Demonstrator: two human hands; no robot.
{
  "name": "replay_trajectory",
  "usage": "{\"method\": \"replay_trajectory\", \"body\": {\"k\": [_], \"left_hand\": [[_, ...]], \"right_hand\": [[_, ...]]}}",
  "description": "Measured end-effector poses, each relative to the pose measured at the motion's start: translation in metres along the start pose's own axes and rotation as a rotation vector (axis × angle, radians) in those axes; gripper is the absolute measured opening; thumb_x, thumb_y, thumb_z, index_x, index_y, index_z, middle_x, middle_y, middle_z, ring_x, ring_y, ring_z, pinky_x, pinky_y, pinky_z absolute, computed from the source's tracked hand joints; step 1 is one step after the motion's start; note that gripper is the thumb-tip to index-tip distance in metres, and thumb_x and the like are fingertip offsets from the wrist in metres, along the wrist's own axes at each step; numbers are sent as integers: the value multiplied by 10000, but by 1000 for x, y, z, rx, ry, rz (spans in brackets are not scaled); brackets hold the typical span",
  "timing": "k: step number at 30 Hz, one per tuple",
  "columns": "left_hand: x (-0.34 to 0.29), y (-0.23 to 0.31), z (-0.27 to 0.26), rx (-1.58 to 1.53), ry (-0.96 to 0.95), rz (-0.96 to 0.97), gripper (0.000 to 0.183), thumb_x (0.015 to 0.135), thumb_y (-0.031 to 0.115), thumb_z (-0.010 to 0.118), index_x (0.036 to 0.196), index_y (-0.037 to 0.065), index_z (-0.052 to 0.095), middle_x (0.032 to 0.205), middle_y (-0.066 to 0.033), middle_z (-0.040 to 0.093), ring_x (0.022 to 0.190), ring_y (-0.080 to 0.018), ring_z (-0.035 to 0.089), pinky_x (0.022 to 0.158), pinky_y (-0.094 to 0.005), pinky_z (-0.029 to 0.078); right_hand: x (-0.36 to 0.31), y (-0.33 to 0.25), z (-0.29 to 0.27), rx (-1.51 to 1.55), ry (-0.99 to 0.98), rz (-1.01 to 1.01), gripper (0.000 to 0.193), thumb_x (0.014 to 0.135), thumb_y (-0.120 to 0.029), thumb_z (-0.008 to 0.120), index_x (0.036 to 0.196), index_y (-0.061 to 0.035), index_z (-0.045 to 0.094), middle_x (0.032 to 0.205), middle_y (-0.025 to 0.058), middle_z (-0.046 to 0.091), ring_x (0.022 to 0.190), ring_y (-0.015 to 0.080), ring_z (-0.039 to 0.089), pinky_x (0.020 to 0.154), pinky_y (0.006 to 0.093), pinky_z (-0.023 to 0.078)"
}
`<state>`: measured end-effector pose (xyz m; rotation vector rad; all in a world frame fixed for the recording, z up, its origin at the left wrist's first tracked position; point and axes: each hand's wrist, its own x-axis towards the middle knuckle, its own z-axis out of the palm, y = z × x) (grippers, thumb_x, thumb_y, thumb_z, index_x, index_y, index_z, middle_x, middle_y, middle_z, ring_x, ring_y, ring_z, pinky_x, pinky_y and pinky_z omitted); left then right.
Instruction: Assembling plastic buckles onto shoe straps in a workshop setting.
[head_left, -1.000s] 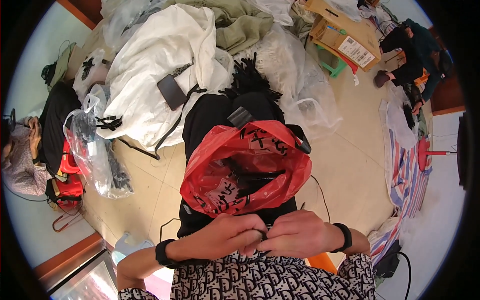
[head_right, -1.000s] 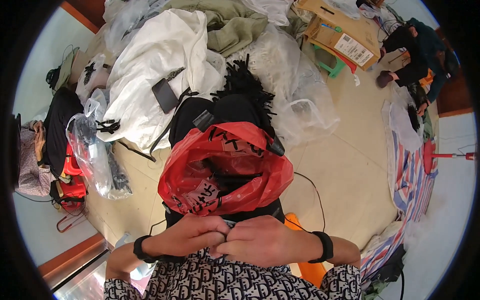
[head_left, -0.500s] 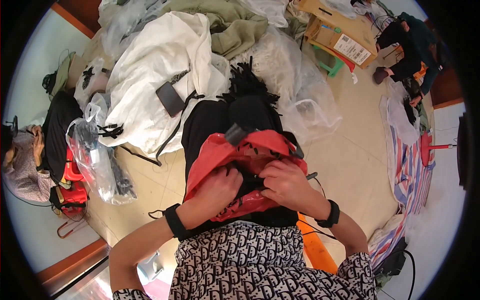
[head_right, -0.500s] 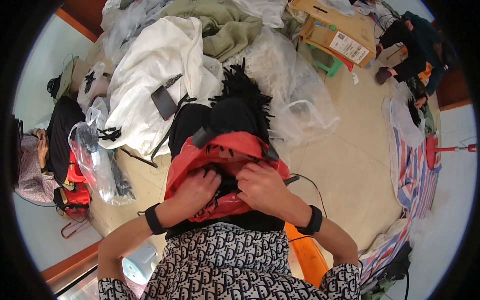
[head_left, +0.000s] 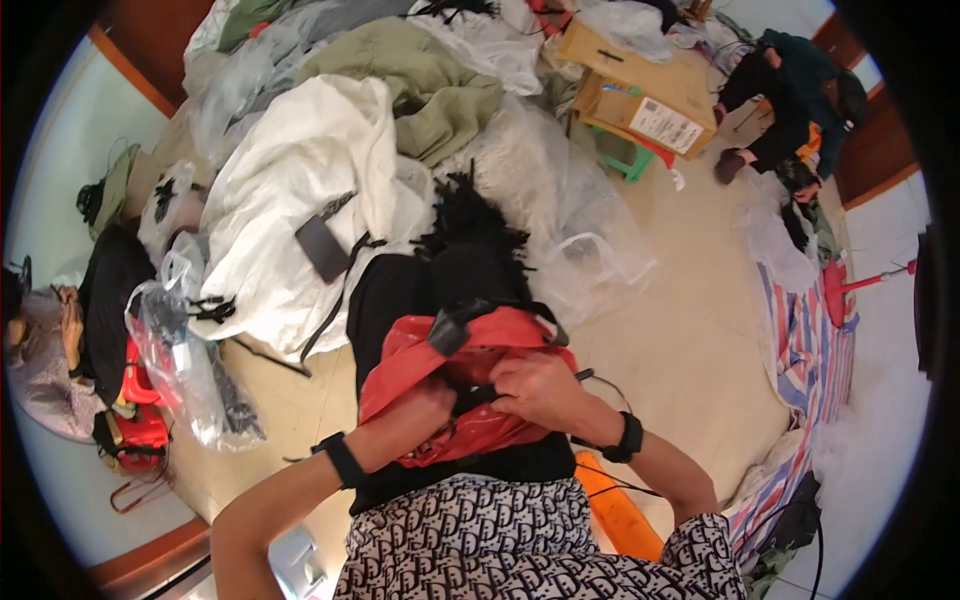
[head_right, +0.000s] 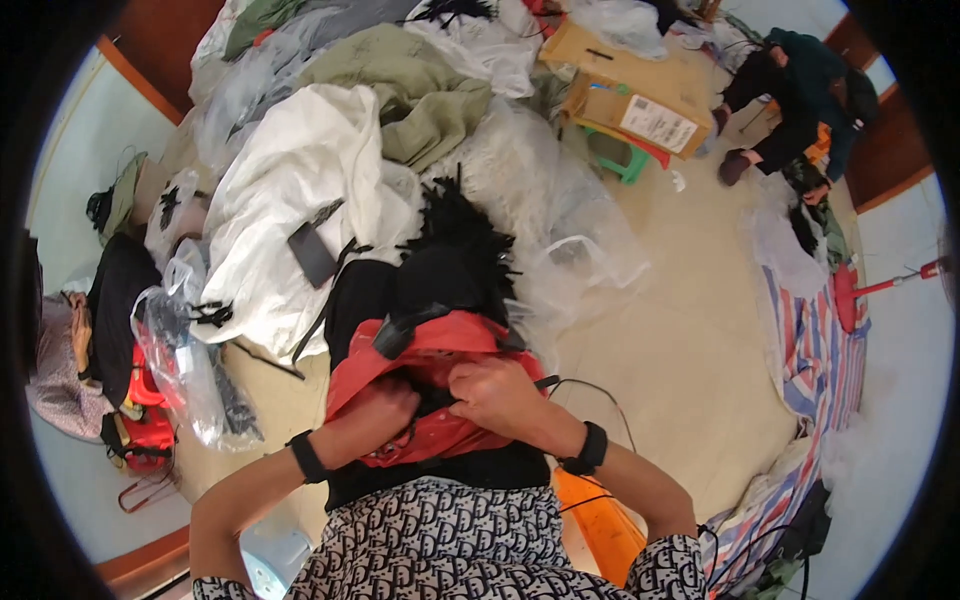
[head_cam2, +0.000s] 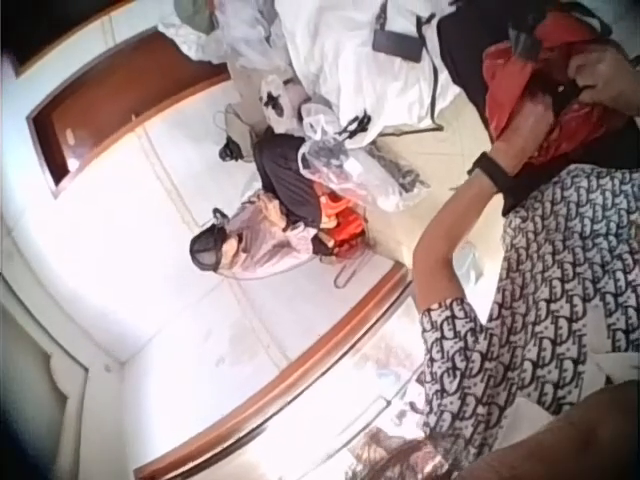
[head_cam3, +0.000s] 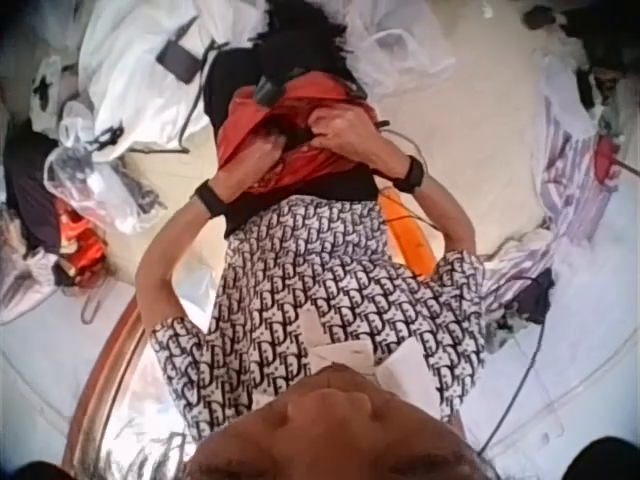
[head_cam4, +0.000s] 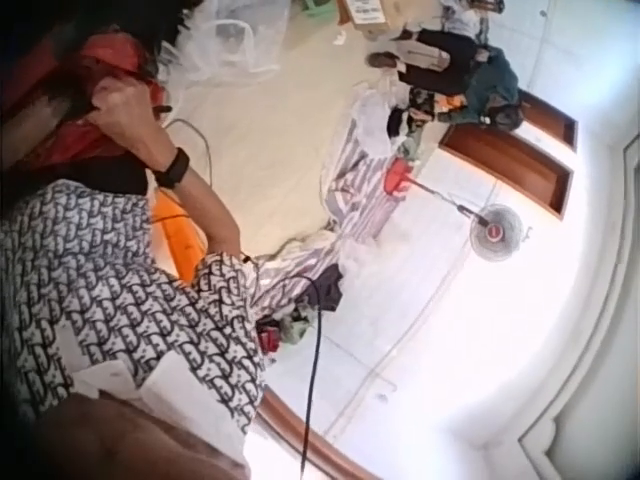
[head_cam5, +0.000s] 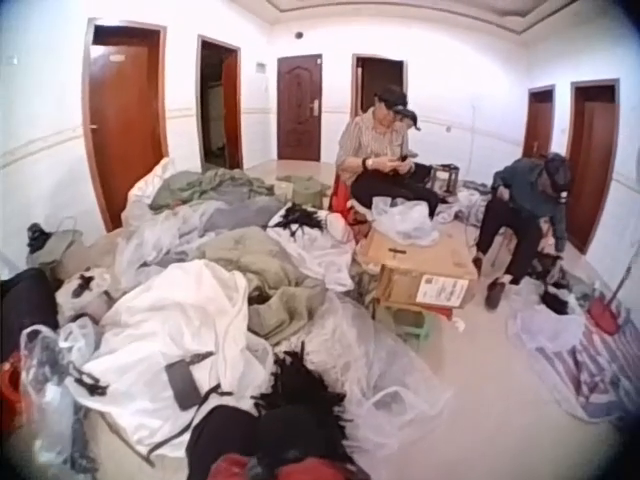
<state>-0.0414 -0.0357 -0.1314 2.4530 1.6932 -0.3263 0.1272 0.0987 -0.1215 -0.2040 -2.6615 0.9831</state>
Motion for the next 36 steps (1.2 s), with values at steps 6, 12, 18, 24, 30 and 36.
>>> {"method": "replay_trajectory", "body": {"k": [6,12,18,24,30,36], "left_hand": [[-1,-27,-44,-1064,136,-476,161,840,97,391,861,8,522,766,-112,542,716,-219,539,668,-311,430],[-22,-17,-87,-1757,99,-476,221,893,152,385,972,-6,517,756,-35,536,635,-64,505,577,-183,428],[-27,2,-96,-1923,226,-433,273,893,126,388,1110,-7,488,824,-55,542,663,-73,518,587,-186,433],[-30,12,-106,-2002,311,-494,303,900,154,358,1121,-13,482,796,-56,532,632,-79,503,566,-196,425],[-26,15,-107,-2038,313,-511,334,891,178,332,1100,-39,476,749,-72,528,576,-117,499,519,-211,397],[-22,14,-107,-2163,239,-487,324,885,182,360,1093,-35,481,705,-59,512,534,-107,482,481,-210,394]], "right_hand": [[15,6,4,-44,-29,23,117,619,-158,605,633,-54,554,692,44,532,688,219,559,567,317,455],[20,-24,-34,166,135,-53,60,641,-89,603,697,-67,606,673,39,544,647,194,546,568,287,449],[26,-46,-40,463,29,216,131,658,-114,628,749,-24,599,692,68,564,640,198,554,545,277,432],[25,-60,-37,484,75,190,150,671,-78,663,795,-2,625,679,69,581,610,159,551,537,246,417],[27,-66,-38,507,151,177,230,701,-105,633,922,-48,609,762,72,601,655,196,588,568,258,450],[25,-58,-40,421,118,-4,387,684,-86,651,1062,-93,570,783,64,611,684,198,604,580,260,463]]}}
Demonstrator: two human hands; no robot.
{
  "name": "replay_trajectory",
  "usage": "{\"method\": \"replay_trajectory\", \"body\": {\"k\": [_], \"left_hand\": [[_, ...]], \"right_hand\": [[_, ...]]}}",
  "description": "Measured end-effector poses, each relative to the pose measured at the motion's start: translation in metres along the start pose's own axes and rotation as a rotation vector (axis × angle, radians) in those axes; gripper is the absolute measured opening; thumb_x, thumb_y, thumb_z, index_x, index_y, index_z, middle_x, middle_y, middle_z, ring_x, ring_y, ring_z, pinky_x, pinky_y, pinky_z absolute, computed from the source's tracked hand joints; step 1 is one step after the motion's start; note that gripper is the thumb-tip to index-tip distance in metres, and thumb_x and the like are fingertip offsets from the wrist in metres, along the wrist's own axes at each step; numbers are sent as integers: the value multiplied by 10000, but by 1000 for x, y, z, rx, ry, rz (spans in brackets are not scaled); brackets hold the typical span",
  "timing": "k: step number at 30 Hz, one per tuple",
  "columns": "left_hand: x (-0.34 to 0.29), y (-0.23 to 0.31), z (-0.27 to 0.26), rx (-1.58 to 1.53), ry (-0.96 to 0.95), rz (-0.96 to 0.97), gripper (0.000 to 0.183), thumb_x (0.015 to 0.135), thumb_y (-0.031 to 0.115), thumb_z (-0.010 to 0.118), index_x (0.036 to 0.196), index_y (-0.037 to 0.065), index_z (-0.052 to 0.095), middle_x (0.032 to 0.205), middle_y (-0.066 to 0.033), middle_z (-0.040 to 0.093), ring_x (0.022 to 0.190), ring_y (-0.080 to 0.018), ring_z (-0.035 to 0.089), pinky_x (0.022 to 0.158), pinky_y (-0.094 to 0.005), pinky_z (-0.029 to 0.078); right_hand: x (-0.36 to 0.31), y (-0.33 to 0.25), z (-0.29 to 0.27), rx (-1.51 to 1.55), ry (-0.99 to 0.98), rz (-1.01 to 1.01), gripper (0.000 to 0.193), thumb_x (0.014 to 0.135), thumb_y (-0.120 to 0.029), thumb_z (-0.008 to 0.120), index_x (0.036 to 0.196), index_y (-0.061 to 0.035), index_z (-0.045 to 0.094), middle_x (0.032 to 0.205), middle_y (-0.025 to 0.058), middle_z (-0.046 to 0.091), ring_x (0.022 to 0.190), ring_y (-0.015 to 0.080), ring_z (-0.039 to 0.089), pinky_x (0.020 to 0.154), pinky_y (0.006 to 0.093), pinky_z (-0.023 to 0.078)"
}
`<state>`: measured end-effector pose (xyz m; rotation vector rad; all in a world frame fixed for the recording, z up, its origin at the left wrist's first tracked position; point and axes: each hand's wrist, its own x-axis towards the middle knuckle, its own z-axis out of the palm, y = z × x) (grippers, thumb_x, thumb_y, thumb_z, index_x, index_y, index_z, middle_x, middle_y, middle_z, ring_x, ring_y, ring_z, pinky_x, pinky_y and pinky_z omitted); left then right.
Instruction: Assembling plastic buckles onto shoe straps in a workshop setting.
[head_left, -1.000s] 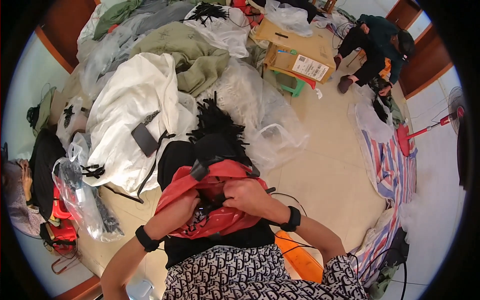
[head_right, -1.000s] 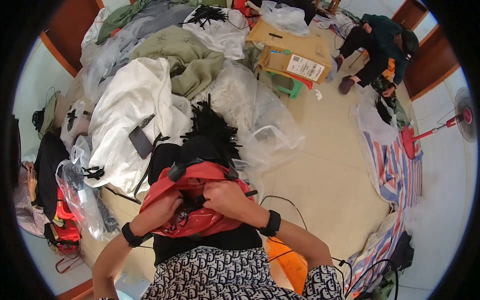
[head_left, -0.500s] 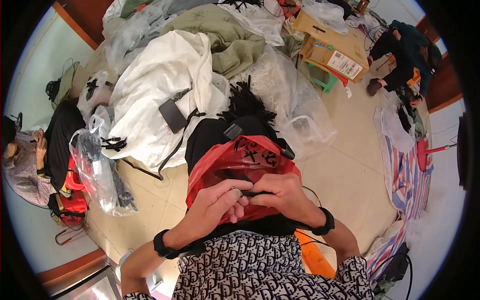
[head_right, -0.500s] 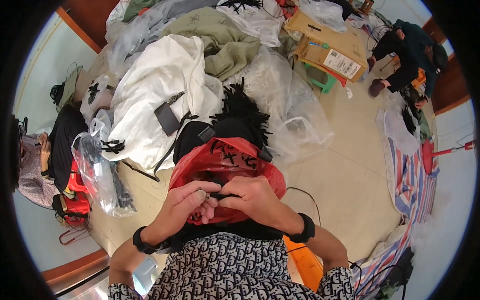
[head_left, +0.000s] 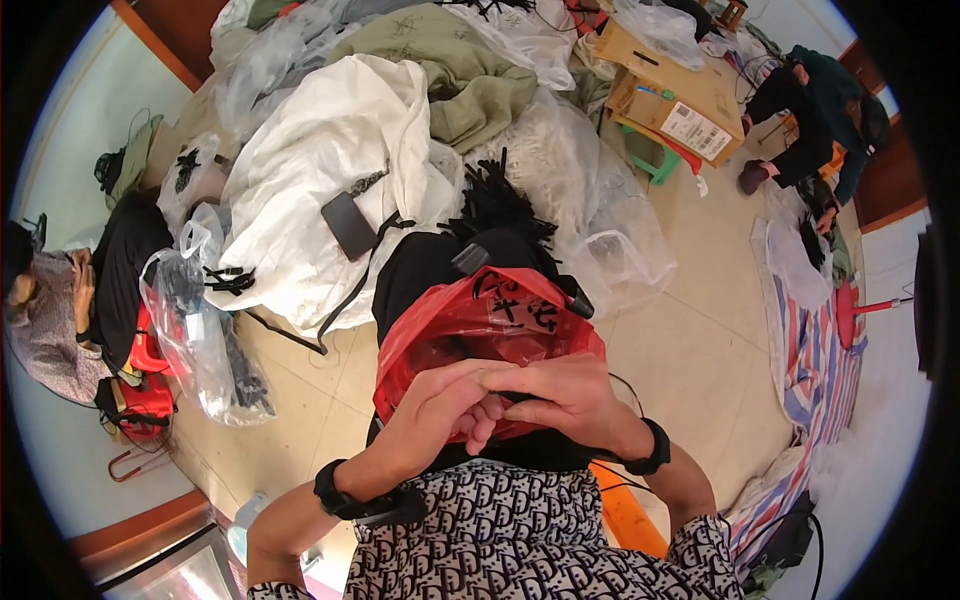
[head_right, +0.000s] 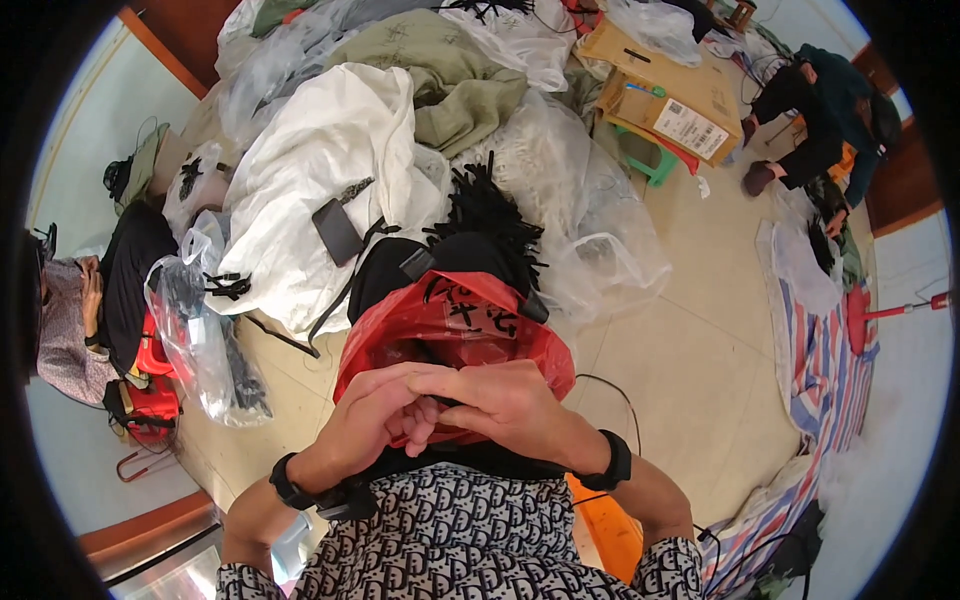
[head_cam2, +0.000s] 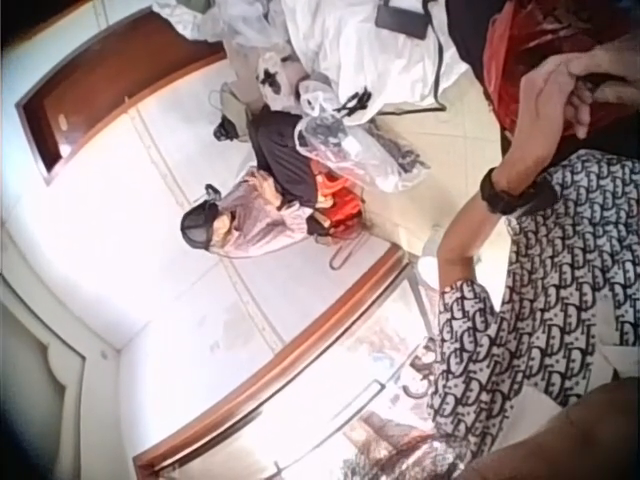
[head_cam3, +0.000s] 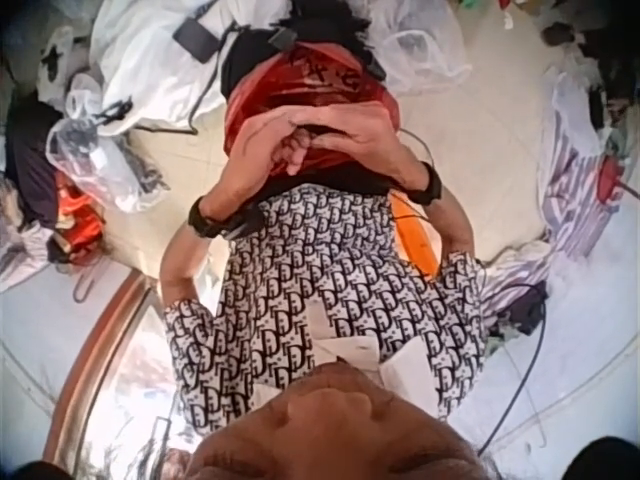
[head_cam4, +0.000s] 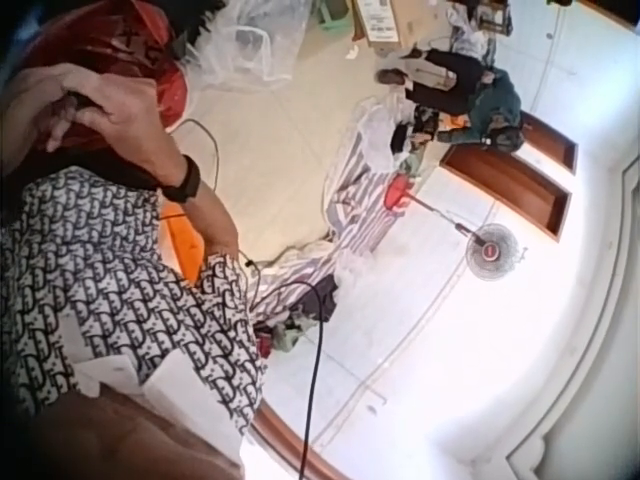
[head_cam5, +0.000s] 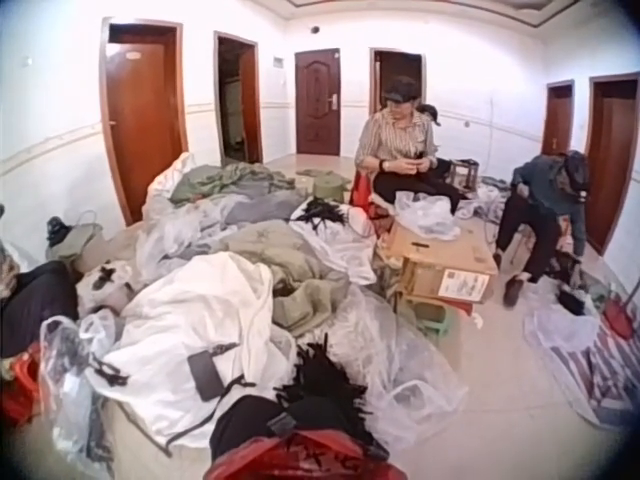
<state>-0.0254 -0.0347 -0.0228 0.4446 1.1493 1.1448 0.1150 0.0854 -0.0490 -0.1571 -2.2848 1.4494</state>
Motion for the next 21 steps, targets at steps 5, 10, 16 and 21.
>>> {"method": "replay_trajectory", "body": {"k": [5,10,16,21], "left_hand": [[3,-2,2,-52,22,-33,316,885,164,358,1109,-26,476,696,-53,510,516,-102,473,471,-217,397],[2,-2,4,200,25,90,319,892,143,345,1145,-18,456,711,-43,504,541,-75,455,480,-193,394],[-1,2,5,155,20,100,325,878,128,338,1129,-33,466,717,-57,536,544,-93,485,531,-193,380],[-3,0,4,77,-3,48,328,873,113,365,1157,-25,456,777,-51,532,617,-81,485,567,-197,418]], "right_hand": [[1,4,-1,25,-24,-22,331,643,-100,683,962,-50,612,766,81,625,650,197,606,565,248,451],[-2,3,-2,68,28,32,298,637,-95,690,922,-38,623,770,69,633,656,176,610,574,240,453],[-6,3,-2,174,57,100,285,636,-57,695,909,-20,624,782,72,640,671,137,609,583,221,450],[-12,8,-3,263,10,184,303,658,-73,683,950,-32,613,810,65,639,718,132,617,608,213,454]]}}
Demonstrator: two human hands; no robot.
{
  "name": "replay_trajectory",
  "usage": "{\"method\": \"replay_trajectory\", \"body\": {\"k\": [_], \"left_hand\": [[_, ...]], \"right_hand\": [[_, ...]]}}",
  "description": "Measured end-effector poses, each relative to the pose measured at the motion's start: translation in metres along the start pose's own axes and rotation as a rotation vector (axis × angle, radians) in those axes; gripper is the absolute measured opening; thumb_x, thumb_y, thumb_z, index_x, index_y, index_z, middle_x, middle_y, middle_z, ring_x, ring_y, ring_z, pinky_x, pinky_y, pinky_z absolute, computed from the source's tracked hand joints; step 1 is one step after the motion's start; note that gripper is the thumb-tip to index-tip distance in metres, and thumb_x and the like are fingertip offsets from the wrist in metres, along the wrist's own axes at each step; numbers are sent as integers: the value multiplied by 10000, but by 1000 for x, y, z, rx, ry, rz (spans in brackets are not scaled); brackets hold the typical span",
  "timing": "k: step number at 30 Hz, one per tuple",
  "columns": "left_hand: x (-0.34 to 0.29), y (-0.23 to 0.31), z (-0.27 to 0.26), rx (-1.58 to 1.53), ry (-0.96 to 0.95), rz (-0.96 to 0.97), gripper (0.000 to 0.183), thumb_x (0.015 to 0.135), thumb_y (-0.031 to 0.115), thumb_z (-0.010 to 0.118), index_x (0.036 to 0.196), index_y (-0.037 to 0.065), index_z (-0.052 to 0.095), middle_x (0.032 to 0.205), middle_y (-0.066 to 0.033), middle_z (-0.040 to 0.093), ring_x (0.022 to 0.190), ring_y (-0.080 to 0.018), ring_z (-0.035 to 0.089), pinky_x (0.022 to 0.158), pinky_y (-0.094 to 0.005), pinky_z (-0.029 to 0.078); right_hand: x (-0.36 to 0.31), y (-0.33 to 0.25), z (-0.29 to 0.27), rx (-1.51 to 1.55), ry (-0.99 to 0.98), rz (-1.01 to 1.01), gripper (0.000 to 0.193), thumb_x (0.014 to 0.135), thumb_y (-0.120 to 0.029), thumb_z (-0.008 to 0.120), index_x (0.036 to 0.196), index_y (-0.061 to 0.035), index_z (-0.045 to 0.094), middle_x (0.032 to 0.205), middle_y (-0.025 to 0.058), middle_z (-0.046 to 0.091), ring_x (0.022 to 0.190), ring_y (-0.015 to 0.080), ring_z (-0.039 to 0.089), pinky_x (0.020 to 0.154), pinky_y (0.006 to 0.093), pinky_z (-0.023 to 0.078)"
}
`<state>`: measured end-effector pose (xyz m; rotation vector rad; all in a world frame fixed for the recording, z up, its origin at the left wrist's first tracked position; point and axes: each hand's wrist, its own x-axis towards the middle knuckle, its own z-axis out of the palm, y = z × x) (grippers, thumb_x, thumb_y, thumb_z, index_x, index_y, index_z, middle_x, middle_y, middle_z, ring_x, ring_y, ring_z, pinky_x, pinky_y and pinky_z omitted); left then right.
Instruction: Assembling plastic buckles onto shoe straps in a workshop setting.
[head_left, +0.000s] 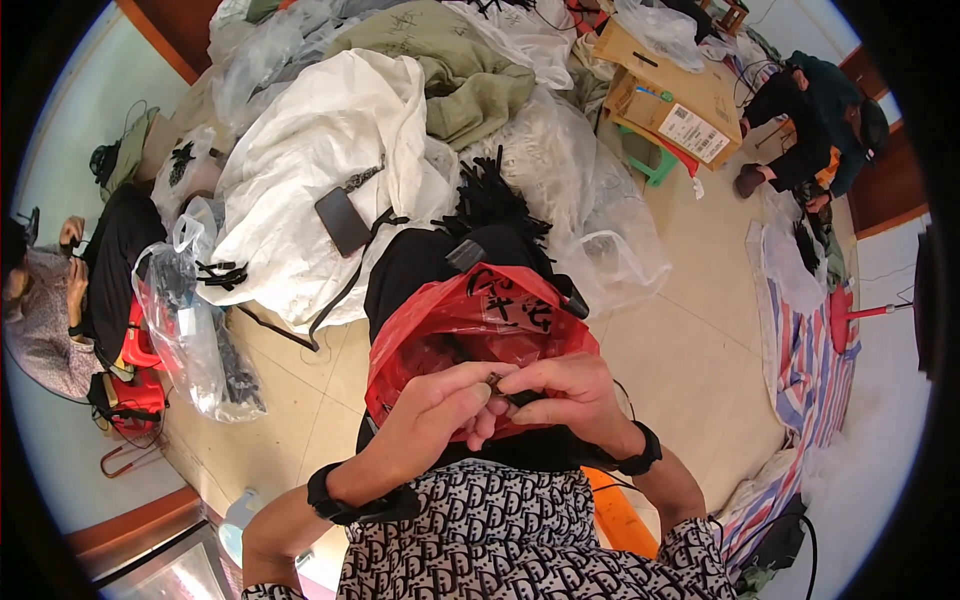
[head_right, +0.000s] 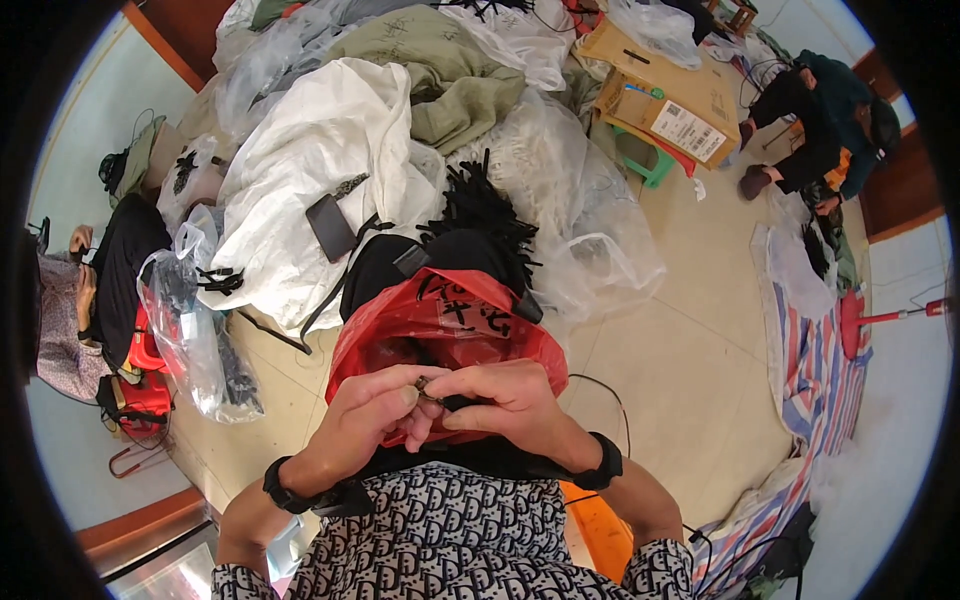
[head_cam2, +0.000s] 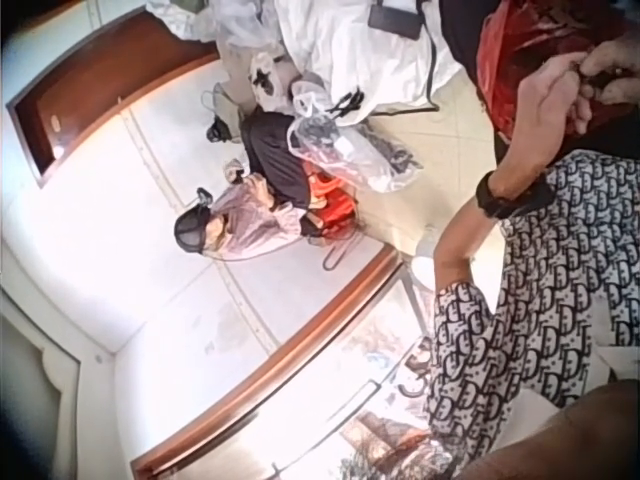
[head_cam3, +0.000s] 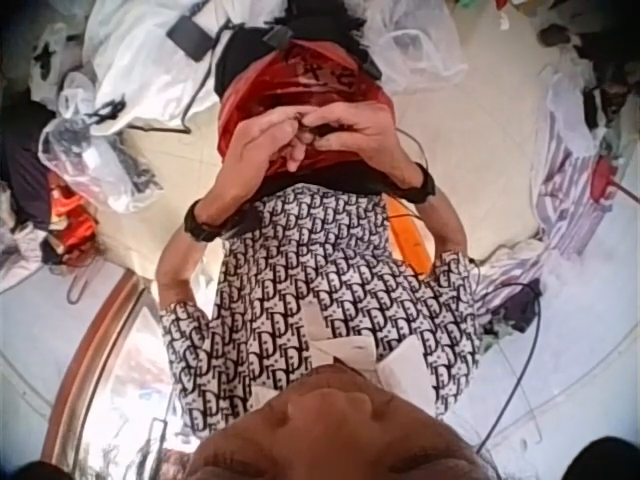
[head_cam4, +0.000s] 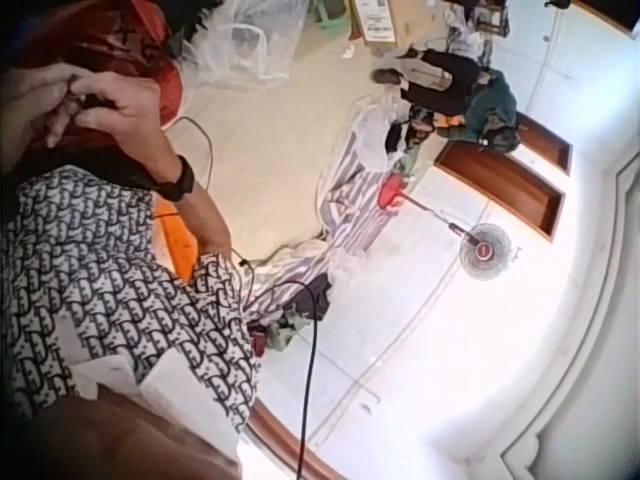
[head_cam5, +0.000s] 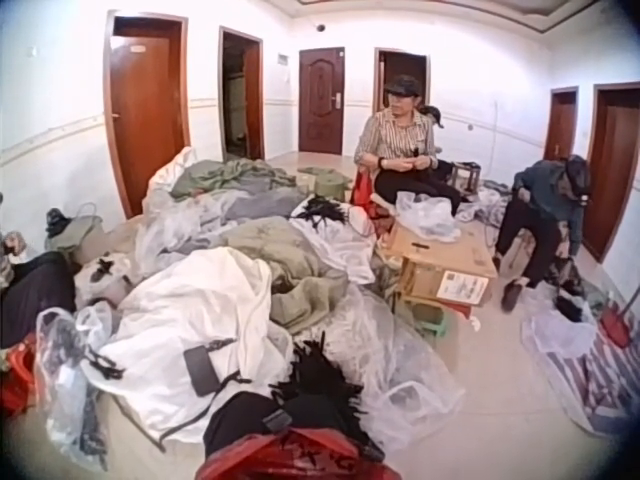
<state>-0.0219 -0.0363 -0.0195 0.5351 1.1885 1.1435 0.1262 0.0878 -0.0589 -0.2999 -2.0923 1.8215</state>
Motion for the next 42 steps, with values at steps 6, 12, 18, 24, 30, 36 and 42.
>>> {"method": "replay_trajectory", "body": {"k": [6,12,18,24,30,36,42], "left_hand": [[-5,-5,2,259,68,93,303,866,81,384,1141,-10,475,823,-66,545,629,-75,507,569,-201,438],[-9,3,7,407,124,167,274,867,66,404,1117,7,500,776,-51,557,639,-71,519,568,-198,443],[-7,-1,-4,255,75,126,236,872,86,418,1063,1,528,779,-46,559,631,-68,524,557,-197,442],[-3,6,2,306,113,40,203,852,88,458,1007,-2,552,790,-57,561,618,-67,528,559,-202,442],[2,2,0,424,111,172,192,850,94,459,974,-12,560,721,-50,560,604,-67,528,541,-203,436],[4,-2,1,255,151,3,199,870,119,448,970,-12,560,664,-30,542,553,-57,506,514,-181,421],[6,-18,8,-18,175,63,203,894,144,426,977,4,549,653,-10,528,532,-53,486,489,-164,397]], "right_hand": [[1,0,0,39,-32,-75,268,668,-70,678,927,-39,619,784,59,633,683,135,613,583,222,452],[4,-3,-3,-25,-65,-142,233,670,-96,683,889,-47,620,757,62,624,664,159,611,571,229,449],[3,-1,-2,19,-98,-157,237,670,-92,683,893,-45,617,751,55,620,656,163,606,570,234,449],[5,-1,0,-43,-108,-187,221,673,-86,679,883,-57,616,736,54,611,644,171,601,561,241,449],[4,4,-1,-87,-93,-222,218,671,-93,683,878,-74,615,718,56,600,626,181,593,549,244,447],[-1,8,1,32,-21,-99,247,664,-66,683,899,-60,606,716,47,604,629,109,590,543,229,435],[-1,3,4,121,44,112,320,666,-38,675,976,-45,596,770,47,629,682,78,593,584,193,441]]}}
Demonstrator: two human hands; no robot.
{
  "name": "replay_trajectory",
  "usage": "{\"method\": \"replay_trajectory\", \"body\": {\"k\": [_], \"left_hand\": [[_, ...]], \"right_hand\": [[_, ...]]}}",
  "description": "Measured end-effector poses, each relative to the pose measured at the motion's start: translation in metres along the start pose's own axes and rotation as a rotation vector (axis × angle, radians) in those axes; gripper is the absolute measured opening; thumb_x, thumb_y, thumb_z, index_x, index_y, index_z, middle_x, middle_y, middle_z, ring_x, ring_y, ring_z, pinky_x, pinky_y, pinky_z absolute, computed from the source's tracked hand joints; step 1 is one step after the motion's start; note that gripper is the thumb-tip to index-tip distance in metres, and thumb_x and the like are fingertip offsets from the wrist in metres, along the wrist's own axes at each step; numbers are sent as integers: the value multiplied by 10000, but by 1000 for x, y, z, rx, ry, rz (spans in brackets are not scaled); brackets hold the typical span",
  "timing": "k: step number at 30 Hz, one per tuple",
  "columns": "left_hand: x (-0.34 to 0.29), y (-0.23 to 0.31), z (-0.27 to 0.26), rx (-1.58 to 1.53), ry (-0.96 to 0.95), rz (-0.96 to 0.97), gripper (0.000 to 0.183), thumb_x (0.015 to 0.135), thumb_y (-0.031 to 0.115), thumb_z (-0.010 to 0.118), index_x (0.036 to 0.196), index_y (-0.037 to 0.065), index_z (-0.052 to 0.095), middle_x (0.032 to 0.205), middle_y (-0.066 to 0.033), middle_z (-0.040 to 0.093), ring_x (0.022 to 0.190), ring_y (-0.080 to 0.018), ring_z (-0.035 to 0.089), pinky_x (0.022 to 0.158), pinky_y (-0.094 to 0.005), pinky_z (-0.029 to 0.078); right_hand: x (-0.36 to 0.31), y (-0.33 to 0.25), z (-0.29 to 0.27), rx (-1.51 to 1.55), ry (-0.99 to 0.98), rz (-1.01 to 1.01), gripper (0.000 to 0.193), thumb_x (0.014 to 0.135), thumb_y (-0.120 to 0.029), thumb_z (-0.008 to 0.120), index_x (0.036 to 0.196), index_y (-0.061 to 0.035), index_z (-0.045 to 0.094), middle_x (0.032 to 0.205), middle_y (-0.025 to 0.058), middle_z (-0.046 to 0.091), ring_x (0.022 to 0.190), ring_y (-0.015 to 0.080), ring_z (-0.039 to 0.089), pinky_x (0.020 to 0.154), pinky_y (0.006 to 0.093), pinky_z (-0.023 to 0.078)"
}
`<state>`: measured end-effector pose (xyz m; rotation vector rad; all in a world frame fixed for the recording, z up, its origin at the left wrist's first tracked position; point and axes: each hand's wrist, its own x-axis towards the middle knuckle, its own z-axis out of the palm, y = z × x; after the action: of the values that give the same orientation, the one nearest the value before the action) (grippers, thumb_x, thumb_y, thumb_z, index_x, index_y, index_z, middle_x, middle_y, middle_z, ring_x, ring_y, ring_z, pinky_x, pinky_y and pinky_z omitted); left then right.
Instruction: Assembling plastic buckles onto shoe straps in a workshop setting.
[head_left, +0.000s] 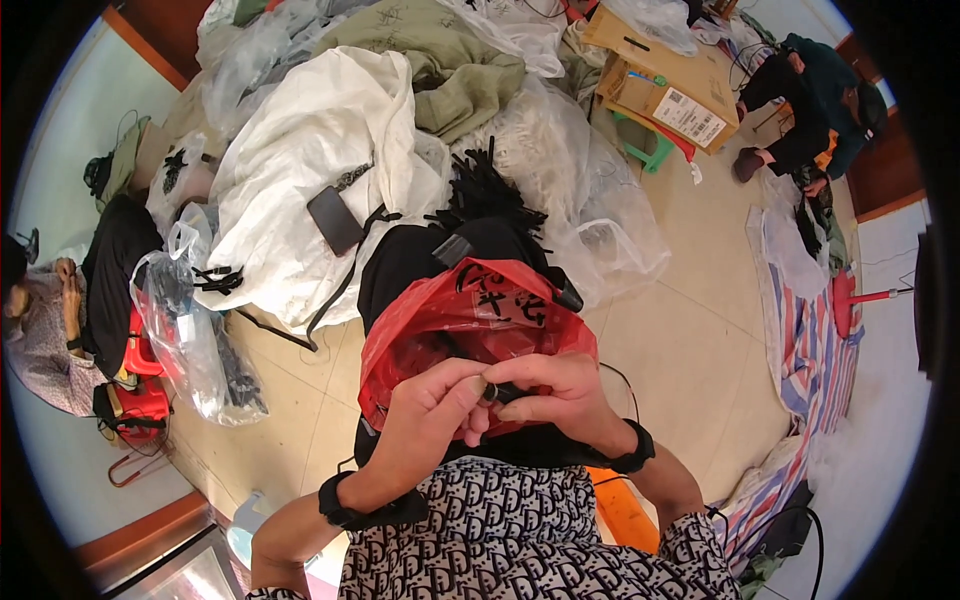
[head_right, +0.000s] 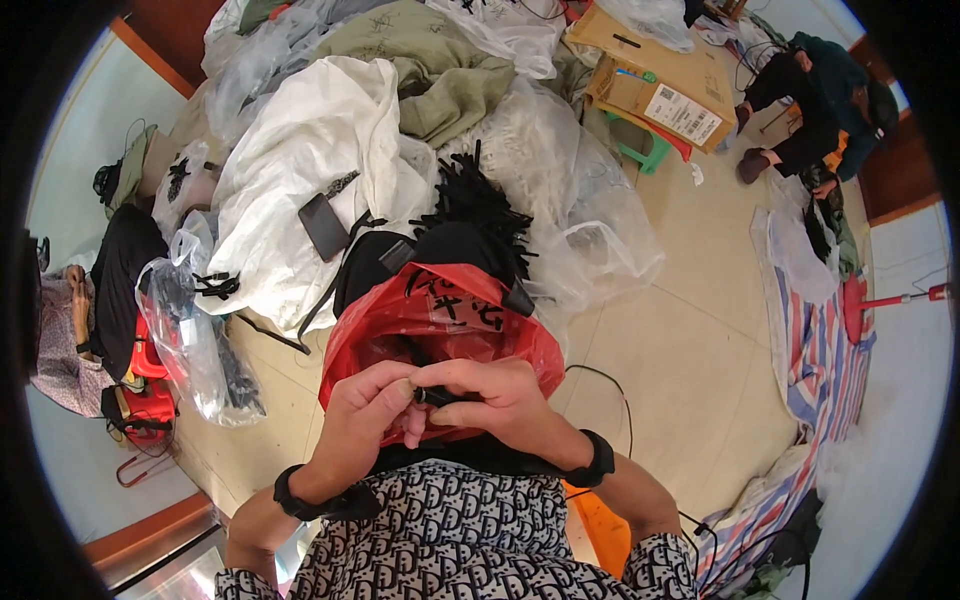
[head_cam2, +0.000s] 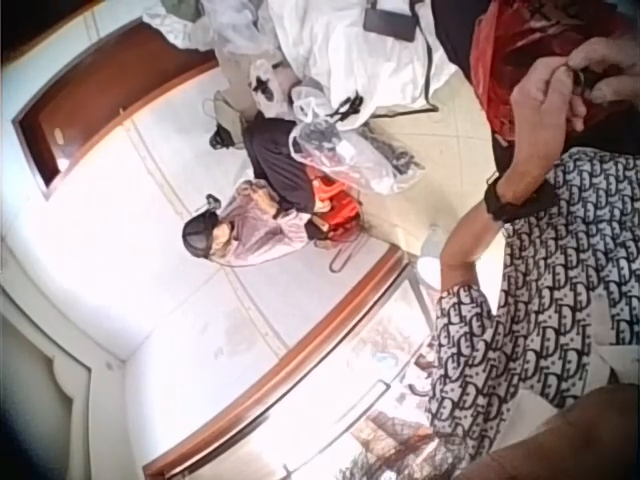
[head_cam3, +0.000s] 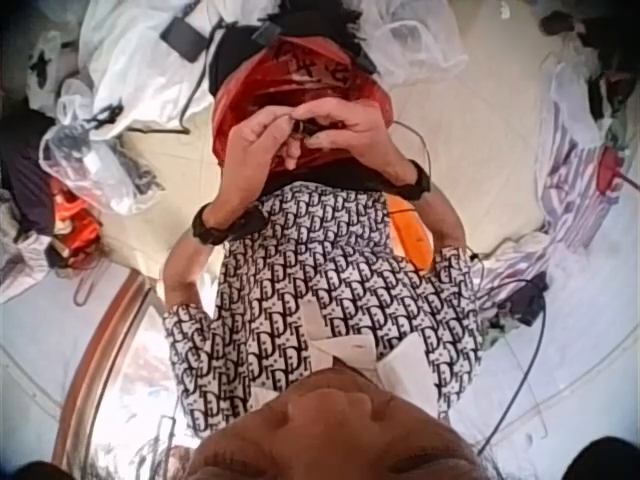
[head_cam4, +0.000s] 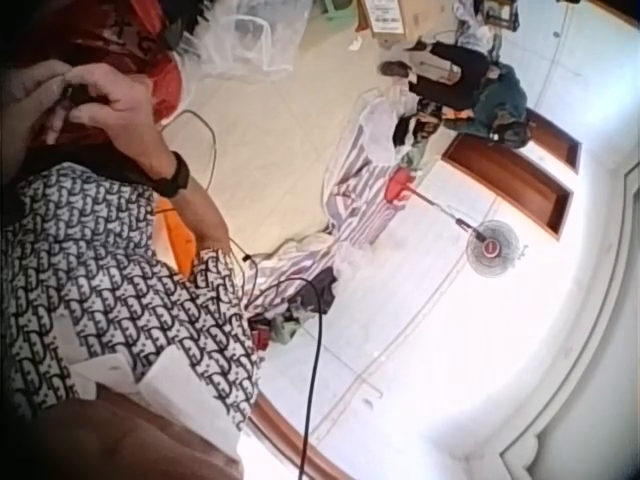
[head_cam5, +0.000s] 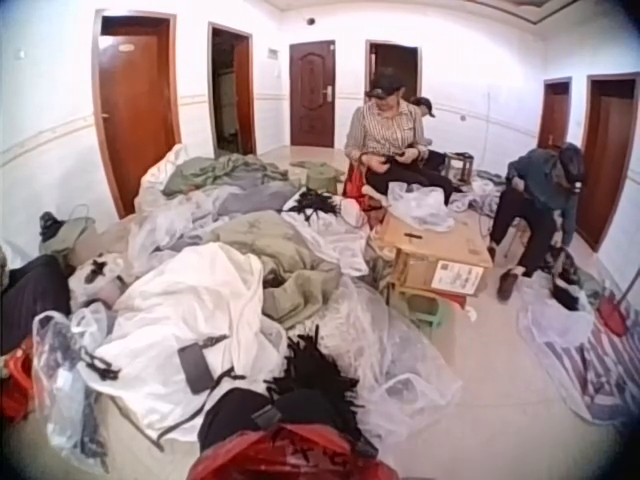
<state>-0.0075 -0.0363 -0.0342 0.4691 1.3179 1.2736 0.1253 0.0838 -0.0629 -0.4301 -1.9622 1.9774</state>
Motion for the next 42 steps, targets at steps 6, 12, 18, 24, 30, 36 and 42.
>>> {"method": "replay_trajectory", "body": {"k": [6,12,18,24,30,36,42], "left_hand": [[0,0,1,5,-13,-39,206,891,124,412,1005,5,535,655,-12,527,535,-50,485,492,-163,397],[-2,11,6,304,27,71,220,853,50,438,1053,7,519,752,-37,558,623,-63,535,558,-191,447],[-1,13,-10,339,-202,53,211,816,29,493,1024,13,527,794,-40,568,663,-74,546,601,-206,457],[4,6,-13,353,-231,226,243,755,-2,588,990,9,529,853,-32,528,725,-74,542,625,-204,457],[6,2,-14,217,-259,260,258,710,-24,626,948,19,539,882,-46,520,773,-94,547,651,-209,456],[10,1,-14,380,-312,505,264,702,-47,626,941,20,535,918,-60,531,849,-120,543,691,-211,461],[7,2,-7,141,-314,336,243,702,-73,620,916,7,537,902,-39,507,859,-113,539,716,-225,469]], "right_hand": [[0,-1,1,-71,-17,-84,311,675,-23,661,978,-36,593,785,54,631,685,85,598,589,196,450],[-5,-3,2,101,-53,93,233,708,-12,643,930,-30,575,773,29,628,622,63,567,526,183,428],[-8,-4,1,200,-51,137,223,703,10,641,903,-32,553,720,17,597,536,40,509,460,173,379],[-8,-10,2,442,-38,276,210,677,64,637,842,-23,542,734,40,585,507,50,500,442,172,371],[-8,-16,2,565,-82,302,212,659,79,642,817,-11,534,713,45,576,479,66,508,411,175,359],[-9,-13,4,630,-49,318,211,652,86,639,797,-2,514,674,80,586,457,76,509,400,180,361],[-11,-12,5,698,-37,325,226,641,92,632,788,-5,491,642,98,586,437,88,511,389,188,362]]}}
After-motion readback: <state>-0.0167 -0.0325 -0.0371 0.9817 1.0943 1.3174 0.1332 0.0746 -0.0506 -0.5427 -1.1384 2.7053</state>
